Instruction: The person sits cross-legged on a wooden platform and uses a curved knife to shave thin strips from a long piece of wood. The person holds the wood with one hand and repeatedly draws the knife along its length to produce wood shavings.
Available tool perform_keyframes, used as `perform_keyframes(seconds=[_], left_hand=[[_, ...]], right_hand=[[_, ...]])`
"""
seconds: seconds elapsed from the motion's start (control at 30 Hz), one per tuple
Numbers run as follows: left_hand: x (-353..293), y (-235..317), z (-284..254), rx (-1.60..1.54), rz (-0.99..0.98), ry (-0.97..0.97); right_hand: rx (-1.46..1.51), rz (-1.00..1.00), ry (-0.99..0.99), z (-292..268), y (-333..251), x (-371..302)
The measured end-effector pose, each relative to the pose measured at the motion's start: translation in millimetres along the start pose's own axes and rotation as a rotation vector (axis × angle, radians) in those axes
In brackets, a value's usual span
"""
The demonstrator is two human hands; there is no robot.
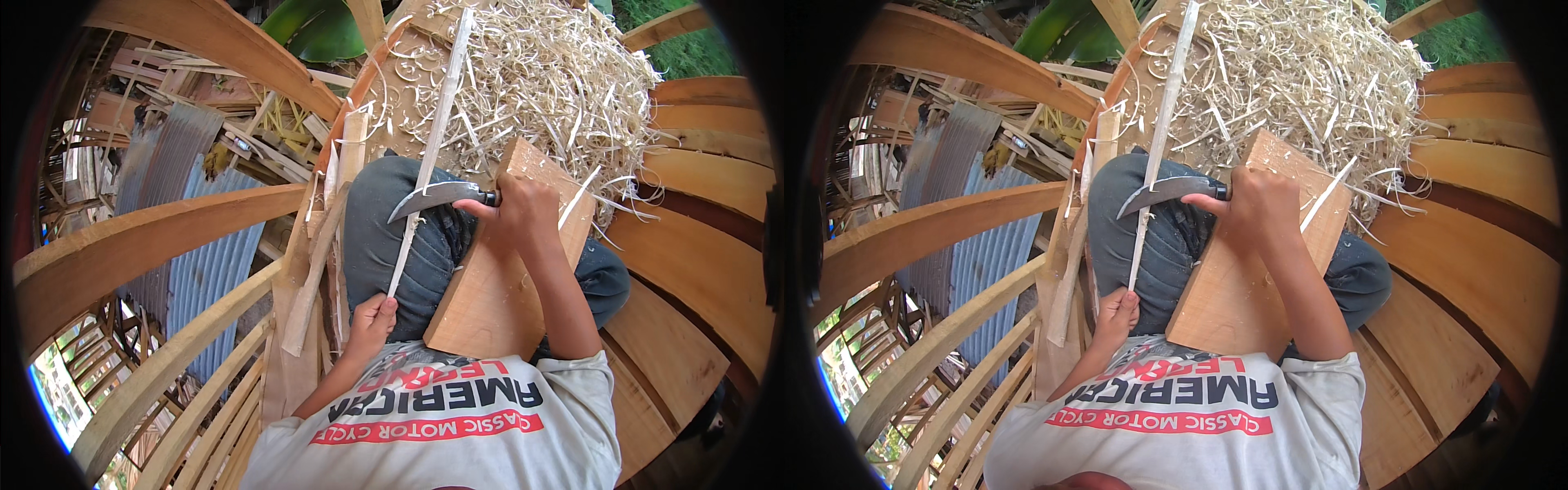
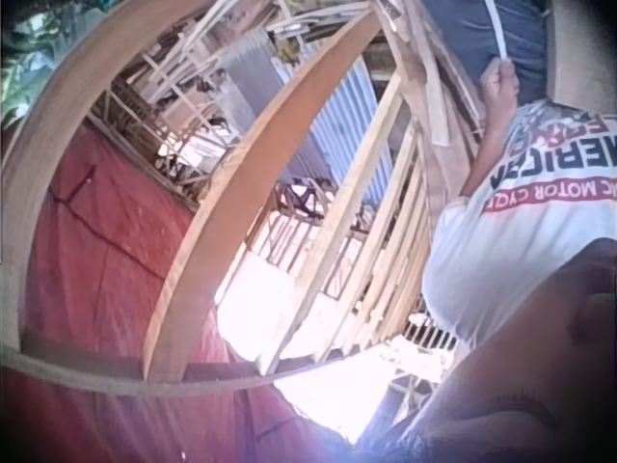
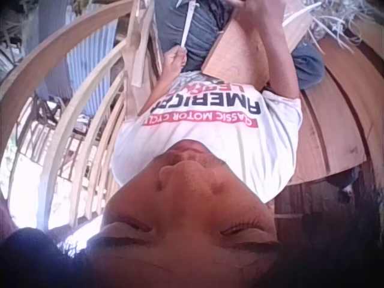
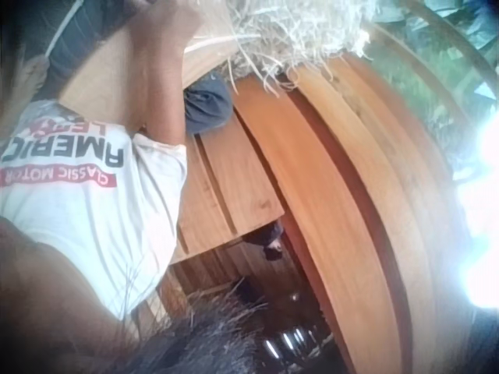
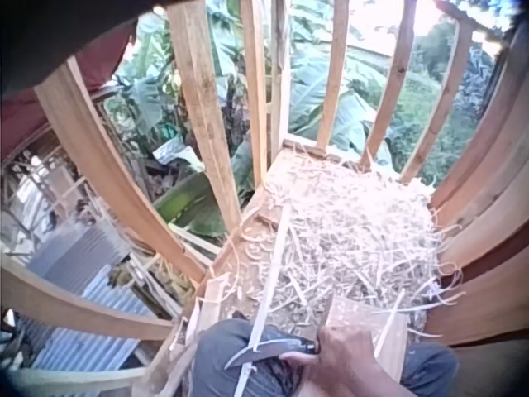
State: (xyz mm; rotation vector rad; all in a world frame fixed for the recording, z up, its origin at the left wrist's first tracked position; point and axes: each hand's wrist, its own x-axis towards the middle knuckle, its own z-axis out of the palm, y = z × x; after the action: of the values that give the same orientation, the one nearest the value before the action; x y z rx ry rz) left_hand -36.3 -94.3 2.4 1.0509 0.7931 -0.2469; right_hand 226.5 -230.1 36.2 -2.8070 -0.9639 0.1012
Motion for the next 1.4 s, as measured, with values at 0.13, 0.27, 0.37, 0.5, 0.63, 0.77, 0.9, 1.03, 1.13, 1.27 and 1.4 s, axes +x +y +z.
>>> perform_keyframes(seconds=[0.13,0.27,0.37,0.5,0.63,0.77,0.9,1.03,1.13,1.27,1.4], left_hand=[[2,6,-1,-0.022,-0.033,-0.022],[4,6,0,-0.037,-0.034,-0.030],[4,3,-2,-0.024,-0.024,-0.028],[6,6,-2,-0.020,-0.043,-0.052],[6,8,-1,-0.046,-0.060,-0.048],[6,5,-1,-0.041,-0.040,-0.073],[7,8,1,-0.016,-0.045,-0.041],[5,8,0,0.043,-0.041,-0.054],[7,8,-1,0.032,-0.039,-0.061],[7,10,-7,-0.001,-0.059,-0.119],[6,4,-25,-0.033,-0.104,-0.266]], right_hand=[[-0.011,-0.024,0.080,8,6,12],[-0.040,-0.084,0.208,13,12,29],[-0.036,-0.065,0.166,7,12,39],[-0.105,-0.025,0.125,3,22,57],[-0.110,-0.097,0.238,8,28,66],[-0.068,0.135,0.179,-6,48,97],[-0.057,0.164,0.059,-6,46,109],[-0.041,0.115,0.255,8,46,109],[-0.013,0.124,0.236,5,51,106],[0.050,0.224,0.178,0,49,78],[0.593,0.122,-0.095,-34,42,32]])
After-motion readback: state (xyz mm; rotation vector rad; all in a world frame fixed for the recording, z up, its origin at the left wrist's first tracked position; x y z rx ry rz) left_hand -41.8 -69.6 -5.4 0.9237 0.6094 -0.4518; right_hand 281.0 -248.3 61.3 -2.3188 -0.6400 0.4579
